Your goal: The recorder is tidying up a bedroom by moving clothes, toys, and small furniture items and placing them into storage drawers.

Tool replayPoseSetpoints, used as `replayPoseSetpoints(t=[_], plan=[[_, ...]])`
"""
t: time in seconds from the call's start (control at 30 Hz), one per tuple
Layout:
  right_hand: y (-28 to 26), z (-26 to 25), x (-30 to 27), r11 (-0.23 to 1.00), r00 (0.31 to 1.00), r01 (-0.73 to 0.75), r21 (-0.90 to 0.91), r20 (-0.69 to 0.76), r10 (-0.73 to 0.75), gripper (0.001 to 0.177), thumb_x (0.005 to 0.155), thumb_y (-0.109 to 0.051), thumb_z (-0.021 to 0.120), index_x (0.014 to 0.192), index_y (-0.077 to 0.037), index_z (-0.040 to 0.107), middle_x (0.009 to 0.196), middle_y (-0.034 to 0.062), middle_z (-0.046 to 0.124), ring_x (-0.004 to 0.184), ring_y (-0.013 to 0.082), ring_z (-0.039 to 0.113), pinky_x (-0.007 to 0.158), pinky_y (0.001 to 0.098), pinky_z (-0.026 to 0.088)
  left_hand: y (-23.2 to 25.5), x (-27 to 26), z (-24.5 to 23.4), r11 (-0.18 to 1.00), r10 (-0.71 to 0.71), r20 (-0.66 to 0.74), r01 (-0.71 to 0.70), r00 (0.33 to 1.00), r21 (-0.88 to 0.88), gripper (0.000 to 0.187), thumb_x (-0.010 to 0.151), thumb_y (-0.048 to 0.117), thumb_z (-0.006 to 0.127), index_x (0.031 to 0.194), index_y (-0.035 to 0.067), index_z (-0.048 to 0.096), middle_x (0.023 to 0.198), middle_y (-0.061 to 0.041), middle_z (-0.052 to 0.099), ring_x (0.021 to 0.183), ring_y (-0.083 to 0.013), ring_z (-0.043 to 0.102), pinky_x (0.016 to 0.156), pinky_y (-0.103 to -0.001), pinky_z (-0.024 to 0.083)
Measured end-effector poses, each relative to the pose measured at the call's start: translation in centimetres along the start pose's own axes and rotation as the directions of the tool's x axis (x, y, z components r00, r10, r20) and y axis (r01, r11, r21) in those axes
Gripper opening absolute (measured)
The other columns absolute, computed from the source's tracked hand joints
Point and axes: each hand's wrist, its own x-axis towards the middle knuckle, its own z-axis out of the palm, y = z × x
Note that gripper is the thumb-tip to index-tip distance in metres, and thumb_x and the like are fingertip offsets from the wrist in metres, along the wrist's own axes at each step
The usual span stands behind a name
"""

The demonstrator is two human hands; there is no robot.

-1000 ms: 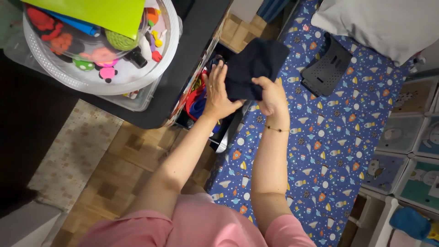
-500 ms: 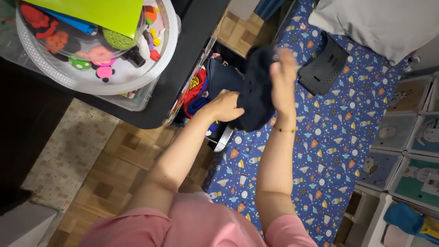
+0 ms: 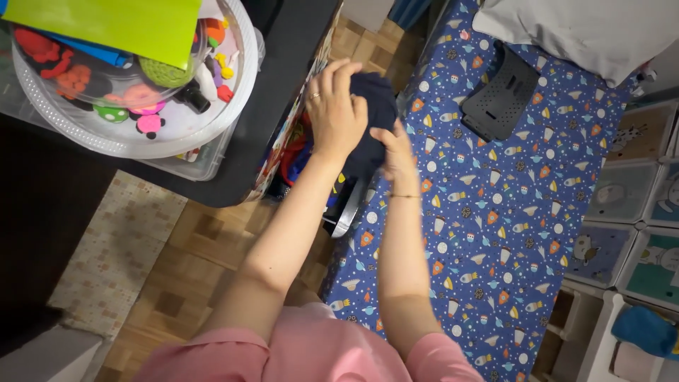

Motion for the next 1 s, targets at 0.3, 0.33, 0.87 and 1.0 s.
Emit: replayPoseSetpoints(t=[0.3,0.33,0.87,1.0], plan=[[15.0,-5.3,8.1,0.995,0.994,-0.027,0.091,-0.104,0.036,0.065,0.101,-0.039,0.056,0.155,-0.005,0.043,0.145,0.0114,0.06,0.124,0.0213,0.062,0.097,0.032,0.054,-4.3,-1.6,8.4,0.982,-0.135,0.591,0.026,0.796,0.188,0.041,0.096,0.038,0.055,0.135,0.027,0.065,0.16,-0.002,0.036,0.152,-0.0371,0.02,0.12,-0.064,0.003],[15.2,-6.6,8.1,0.996,0.993,-0.026,0.09,-0.112,0.036,0.065,0.101,-0.039,0.056,0.155,-0.005,0.043,0.145,0.0114,0.06,0.124,0.0213,0.062,0.097,0.032,0.054,-5.4,-2.1,8.9,0.983,-0.131,0.596,0.025,0.792,0.183,0.041,0.096,0.038,0.055,0.135,0.027,0.065,0.16,-0.002,0.036,0.152,-0.0371,0.02,0.12,-0.064,0.003],[11.2,-6.8,2.1,0.937,0.953,0.082,-0.34,-0.249,-0.174,0.07,0.109,-0.044,0.037,0.165,-0.009,0.013,0.174,0.0093,0.01,0.16,0.0224,0.007,0.127,0.0352,0.008,-11.9,-6.1,16.4,0.874,-0.139,0.45,-0.105,0.882,0.474,0.061,0.09,0.023,0.061,0.151,0.027,0.054,0.168,-0.002,0.027,0.155,-0.0412,0.013,0.117,-0.075,-0.003],[10.9,-5.0,1.8,0.957,0.946,0.146,-0.249,-0.247,-0.209,0.071,0.11,-0.051,0.028,0.166,-0.011,0.011,0.176,0.0073,0.005,0.161,0.021,0.001,0.128,0.0353,0.003,-11.9,-5.5,16.8,0.856,-0.178,0.352,-0.032,0.919,0.516,0.057,0.09,0.025,0.061,0.147,0.026,0.056,0.165,-0.006,0.029,0.153,-0.0385,0.016,0.116,-0.071,-0.001]])
